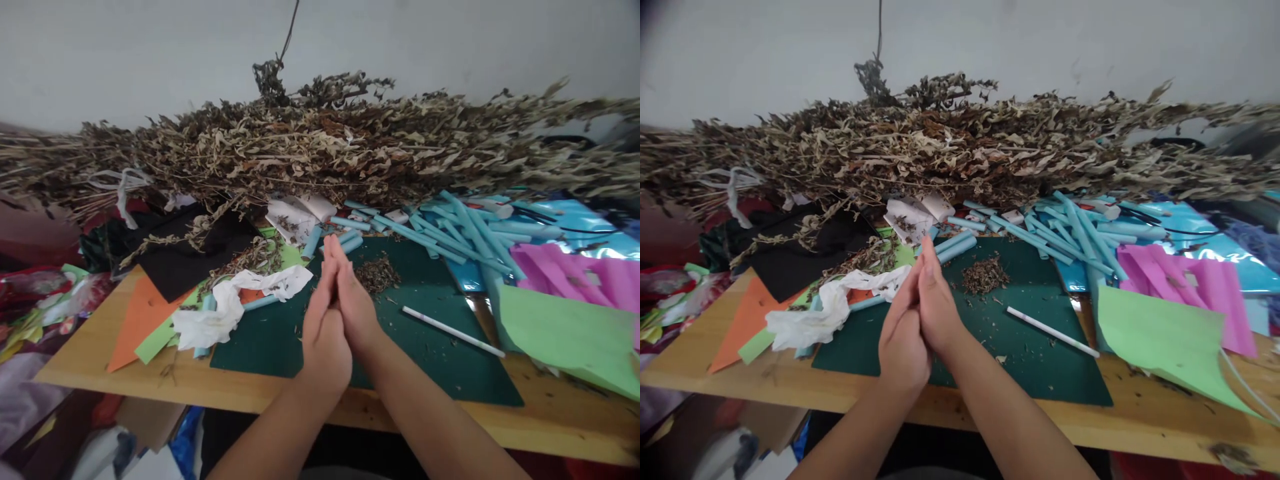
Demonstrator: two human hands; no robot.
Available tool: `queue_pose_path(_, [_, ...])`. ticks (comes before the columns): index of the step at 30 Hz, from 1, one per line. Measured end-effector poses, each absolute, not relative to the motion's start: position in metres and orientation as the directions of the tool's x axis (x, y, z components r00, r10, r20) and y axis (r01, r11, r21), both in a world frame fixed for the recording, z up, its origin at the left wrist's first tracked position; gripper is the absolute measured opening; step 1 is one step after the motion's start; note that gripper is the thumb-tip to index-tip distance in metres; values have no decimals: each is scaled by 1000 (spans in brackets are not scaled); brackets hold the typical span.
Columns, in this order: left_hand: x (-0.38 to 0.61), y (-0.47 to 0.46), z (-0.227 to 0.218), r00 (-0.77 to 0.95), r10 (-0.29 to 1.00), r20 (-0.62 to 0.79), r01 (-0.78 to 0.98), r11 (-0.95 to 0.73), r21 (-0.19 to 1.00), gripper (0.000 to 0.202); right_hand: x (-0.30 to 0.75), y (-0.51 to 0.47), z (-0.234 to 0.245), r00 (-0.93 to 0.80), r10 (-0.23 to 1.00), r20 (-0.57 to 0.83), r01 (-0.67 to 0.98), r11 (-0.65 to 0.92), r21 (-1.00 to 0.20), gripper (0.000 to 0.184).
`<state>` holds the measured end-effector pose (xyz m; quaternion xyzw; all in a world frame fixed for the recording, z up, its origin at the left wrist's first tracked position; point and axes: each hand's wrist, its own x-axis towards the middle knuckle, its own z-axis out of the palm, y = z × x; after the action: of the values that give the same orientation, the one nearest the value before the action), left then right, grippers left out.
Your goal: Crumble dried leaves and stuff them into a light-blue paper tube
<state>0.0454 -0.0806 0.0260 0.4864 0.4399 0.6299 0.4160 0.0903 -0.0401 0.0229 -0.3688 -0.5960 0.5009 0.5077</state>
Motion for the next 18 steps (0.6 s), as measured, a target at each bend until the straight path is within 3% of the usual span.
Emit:
queue_pose_path(3, [45, -74, 26, -206, 960, 189, -181, -227, 957, 39, 97, -51, 24, -271, 903, 334, 46, 359, -932, 62])
queue_pose_path(6, [42, -68, 27, -140, 962, 232, -130, -251, 959, 43, 101, -61, 32, -328, 842, 429, 29, 463, -886, 61])
queue_pose_path(11, [41, -71, 31, 56, 979, 193, -125, -185, 975, 54, 98, -47, 30, -203, 911, 359, 60, 378, -924, 61])
queue_pose_path(13, [39, -70, 34, 60, 978, 200, -137, -191, 972, 60, 97, -44, 24, -221, 908, 355, 65, 377, -924, 63])
queue_pose_path(16, [36, -64, 36, -3, 977, 212, -107, -211, 971, 63, 97, -49, 23, -322, 830, 455, 33, 490, -871, 62])
queue_pose_path(18, [37, -64, 34, 19, 974, 225, -70, -224, 972, 64, 100, -52, 29, -293, 804, 517, 11, 543, -839, 60])
